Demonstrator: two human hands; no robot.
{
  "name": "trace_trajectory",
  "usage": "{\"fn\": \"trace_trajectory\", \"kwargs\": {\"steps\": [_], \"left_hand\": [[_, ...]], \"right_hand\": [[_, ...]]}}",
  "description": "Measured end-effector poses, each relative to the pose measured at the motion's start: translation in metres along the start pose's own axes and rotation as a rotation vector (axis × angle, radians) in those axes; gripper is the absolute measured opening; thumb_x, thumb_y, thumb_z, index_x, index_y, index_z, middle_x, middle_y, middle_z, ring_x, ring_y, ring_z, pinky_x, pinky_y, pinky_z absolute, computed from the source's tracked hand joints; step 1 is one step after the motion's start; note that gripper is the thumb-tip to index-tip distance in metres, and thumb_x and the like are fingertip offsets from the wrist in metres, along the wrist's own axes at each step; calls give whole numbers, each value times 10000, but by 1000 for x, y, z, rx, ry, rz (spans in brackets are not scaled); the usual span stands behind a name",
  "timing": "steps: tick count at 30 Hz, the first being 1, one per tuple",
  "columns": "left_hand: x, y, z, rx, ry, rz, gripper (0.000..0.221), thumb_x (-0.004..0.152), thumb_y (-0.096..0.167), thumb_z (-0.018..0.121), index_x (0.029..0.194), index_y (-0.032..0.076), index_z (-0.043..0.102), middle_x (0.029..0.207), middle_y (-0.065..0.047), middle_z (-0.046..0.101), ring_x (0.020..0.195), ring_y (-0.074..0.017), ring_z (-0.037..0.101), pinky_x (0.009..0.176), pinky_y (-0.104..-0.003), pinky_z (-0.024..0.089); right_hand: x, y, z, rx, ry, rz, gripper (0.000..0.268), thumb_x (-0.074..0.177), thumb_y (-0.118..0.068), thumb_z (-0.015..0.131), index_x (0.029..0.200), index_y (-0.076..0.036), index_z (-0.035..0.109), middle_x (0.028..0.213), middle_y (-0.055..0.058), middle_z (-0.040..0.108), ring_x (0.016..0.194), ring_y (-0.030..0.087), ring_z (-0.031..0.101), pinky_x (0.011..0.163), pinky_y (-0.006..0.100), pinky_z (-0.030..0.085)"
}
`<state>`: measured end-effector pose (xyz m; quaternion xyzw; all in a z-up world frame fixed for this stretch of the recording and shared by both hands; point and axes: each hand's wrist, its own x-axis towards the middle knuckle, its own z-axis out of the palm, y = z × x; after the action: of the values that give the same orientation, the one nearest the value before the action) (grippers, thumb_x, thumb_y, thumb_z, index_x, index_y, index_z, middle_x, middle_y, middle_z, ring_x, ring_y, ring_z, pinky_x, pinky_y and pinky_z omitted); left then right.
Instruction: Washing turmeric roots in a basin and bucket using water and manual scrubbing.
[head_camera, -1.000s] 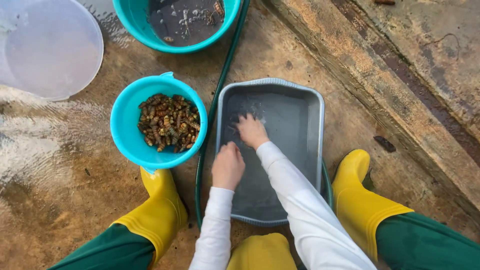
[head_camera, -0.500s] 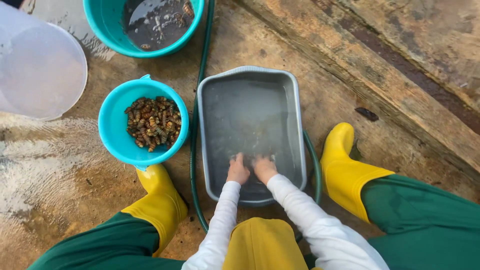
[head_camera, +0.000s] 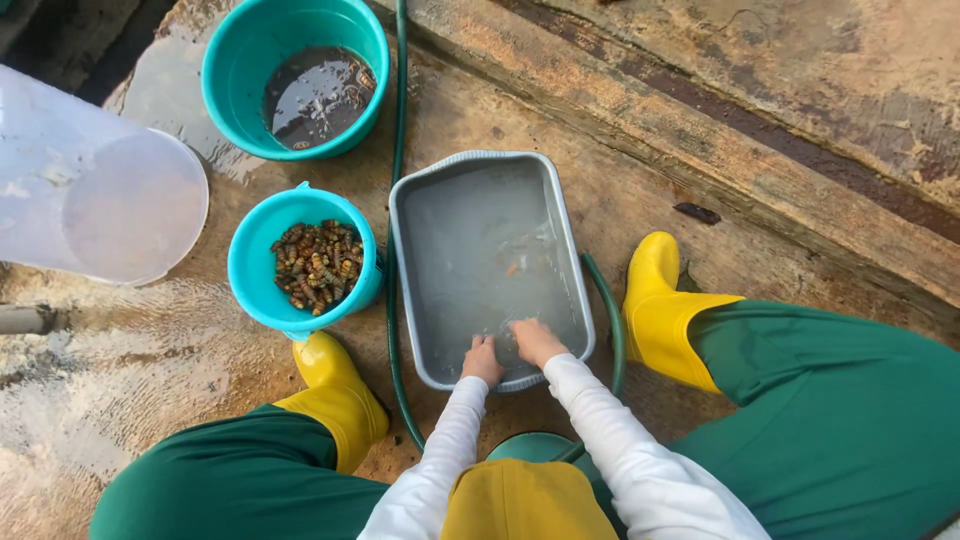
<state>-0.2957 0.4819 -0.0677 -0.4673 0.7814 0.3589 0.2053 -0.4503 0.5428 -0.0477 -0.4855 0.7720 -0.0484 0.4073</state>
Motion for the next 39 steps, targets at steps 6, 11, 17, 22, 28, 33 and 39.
{"fn": "trace_trajectory", "kwargs": {"steps": [6,11,17,22,28,33,39], "left_hand": [[16,-9,11,126,-52,14,617,829,210,714,1408,118,522,1448,-193,496,1261,-441,529,1076,-457,432],[57,-45,66,213,-116,184,454,902,215,598,1342,106,626,1293,-184,676,1196,-338,652,1033,-453,493],[32,-15,28,132,-153,110,473,893,333,668,1312,117,627,1330,-167,654,1234,-341,624,1047,-443,497],[5,7,-18,-141,18,-8,499,926,360,682,1346,114,577,1373,-165,627,1264,-333,611,1036,-445,505],[-4,37,-54,-101,120,-105,708,808,122,780,1438,138,458,1500,-197,429,1281,-445,562,1010,-479,529],[18,25,-16,-69,20,-8,924,757,52,832,1547,217,384,1585,-232,202,1356,-624,356,973,-532,471],[51,-36,76,56,-121,-5,416,959,68,590,1370,126,585,1361,-228,618,1190,-454,644,1002,-517,533]], "right_hand": [[-1,-13,-33,195,97,34,123,816,-34,693,918,-95,724,971,162,740,962,373,707,845,470,560],[-13,-119,-134,761,140,-208,90,892,-54,672,943,-42,599,783,108,691,689,187,707,636,333,552],[12,-253,-182,644,431,-571,287,874,-174,788,1105,-47,672,1081,181,692,961,327,705,836,412,563],[65,-189,-168,519,534,-505,362,915,-121,701,1264,-45,643,1283,223,612,1209,408,589,1034,461,478],[107,-44,-158,95,385,-136,489,864,-187,728,1336,-149,608,1447,204,455,1277,457,490,1043,497,443],[102,0,-107,-246,19,5,558,849,-325,770,1357,-210,569,1519,157,394,1363,446,416,1093,506,404],[101,59,17,-108,78,162,291,1021,-216,619,1254,-53,680,1308,237,638,1228,425,603,1016,496,500]]}}
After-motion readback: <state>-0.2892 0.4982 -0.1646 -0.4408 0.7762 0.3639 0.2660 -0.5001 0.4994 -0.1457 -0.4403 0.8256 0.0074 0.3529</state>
